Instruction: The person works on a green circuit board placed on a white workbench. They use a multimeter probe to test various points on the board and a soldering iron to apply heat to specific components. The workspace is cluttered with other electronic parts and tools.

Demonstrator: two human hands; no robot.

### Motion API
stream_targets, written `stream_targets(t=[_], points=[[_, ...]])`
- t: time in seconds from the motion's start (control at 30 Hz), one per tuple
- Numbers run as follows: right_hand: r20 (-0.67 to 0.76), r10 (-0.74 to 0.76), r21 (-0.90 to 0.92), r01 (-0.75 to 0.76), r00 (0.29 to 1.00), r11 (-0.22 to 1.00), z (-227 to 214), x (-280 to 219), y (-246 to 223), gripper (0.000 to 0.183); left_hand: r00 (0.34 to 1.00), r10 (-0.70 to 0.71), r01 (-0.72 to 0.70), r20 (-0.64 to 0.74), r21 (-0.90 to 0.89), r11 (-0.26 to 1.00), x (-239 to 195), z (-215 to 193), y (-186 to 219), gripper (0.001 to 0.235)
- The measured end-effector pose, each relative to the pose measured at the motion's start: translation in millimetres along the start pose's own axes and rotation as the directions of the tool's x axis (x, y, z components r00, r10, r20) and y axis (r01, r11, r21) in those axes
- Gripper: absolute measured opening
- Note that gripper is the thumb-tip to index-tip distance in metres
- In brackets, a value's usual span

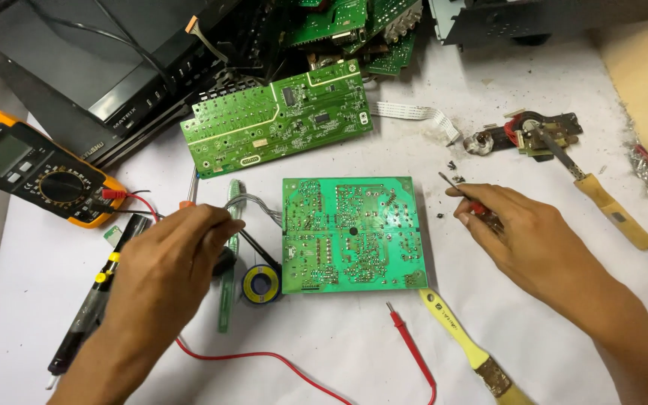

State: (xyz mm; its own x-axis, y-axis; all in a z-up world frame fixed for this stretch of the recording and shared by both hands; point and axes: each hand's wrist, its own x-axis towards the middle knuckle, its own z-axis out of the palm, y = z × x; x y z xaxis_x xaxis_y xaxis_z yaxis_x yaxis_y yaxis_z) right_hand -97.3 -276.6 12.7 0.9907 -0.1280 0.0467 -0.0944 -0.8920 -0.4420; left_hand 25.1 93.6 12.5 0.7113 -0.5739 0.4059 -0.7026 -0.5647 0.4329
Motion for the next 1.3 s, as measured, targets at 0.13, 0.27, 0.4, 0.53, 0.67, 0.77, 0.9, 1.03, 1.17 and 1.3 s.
stream_targets(t=[0.13,0.27,0.4,0.53,0.67,0.77,0.9,1.03,1.17,1.3], points=[[-0.069,-0.060,0.021,0.061,0.996,0.998,2.4,-13.2,5.2,0.039,0.986,0.166,-0.165,0.020,-0.043,0.985,-17.6,13.6,5.5,0.016],[-0.066,0.002,-0.045,-0.006,0.998,0.999,4.2,-17.3,6.0,0.048,0.958,0.276,-0.283,-0.077,-0.087,0.955,-34.7,25.9,9.3,0.007],[-0.144,0.066,-0.019,-0.069,0.987,0.997,7.3,-17.7,-1.4,0.045,0.817,0.576,-0.576,-0.002,-0.054,0.816,-48.5,31.0,4.6,0.027],[-0.160,0.055,0.006,-0.055,0.986,0.998,12.8,-20.9,-4.0,0.042,0.790,0.611,-0.612,0.045,0.108,0.784,-45.4,32.7,20.0,0.036],[-0.132,-0.304,-0.150,0.284,0.944,0.947,15.5,-27.0,1.4,0.045,0.777,0.622,-0.624,0.093,0.236,0.745,-46.7,41.8,25.0,0.036],[-0.020,-0.451,-0.129,0.445,0.892,0.886,17.1,-33.4,0.0,0.049,0.799,0.592,-0.599,0.106,0.227,0.768,-45.7,42.8,27.5,0.038],[0.034,-0.634,-0.100,0.634,0.773,0.767,18.5,-38.6,-12.1,0.040,0.823,0.538,-0.565,0.185,0.152,0.811,-43.8,44.6,28.7,0.042],[0.006,-0.679,-0.073,0.677,0.734,0.732,27.1,-40.4,-24.6,0.038,0.830,0.528,-0.550,0.178,0.109,0.828,-43.4,48.0,28.0,0.043],[-0.002,-0.712,-0.160,0.702,0.702,0.694,29.9,-38.8,-32.9,0.034,0.809,0.569,-0.580,0.147,0.047,0.813,-43.8,47.5,22.9,0.039],[0.028,-0.722,-0.159,0.716,0.691,0.680,32.0,-41.6,-34.1,0.039,0.784,0.617,-0.614,0.068,-0.053,0.787,-40.4,40.8,17.0,0.034]])
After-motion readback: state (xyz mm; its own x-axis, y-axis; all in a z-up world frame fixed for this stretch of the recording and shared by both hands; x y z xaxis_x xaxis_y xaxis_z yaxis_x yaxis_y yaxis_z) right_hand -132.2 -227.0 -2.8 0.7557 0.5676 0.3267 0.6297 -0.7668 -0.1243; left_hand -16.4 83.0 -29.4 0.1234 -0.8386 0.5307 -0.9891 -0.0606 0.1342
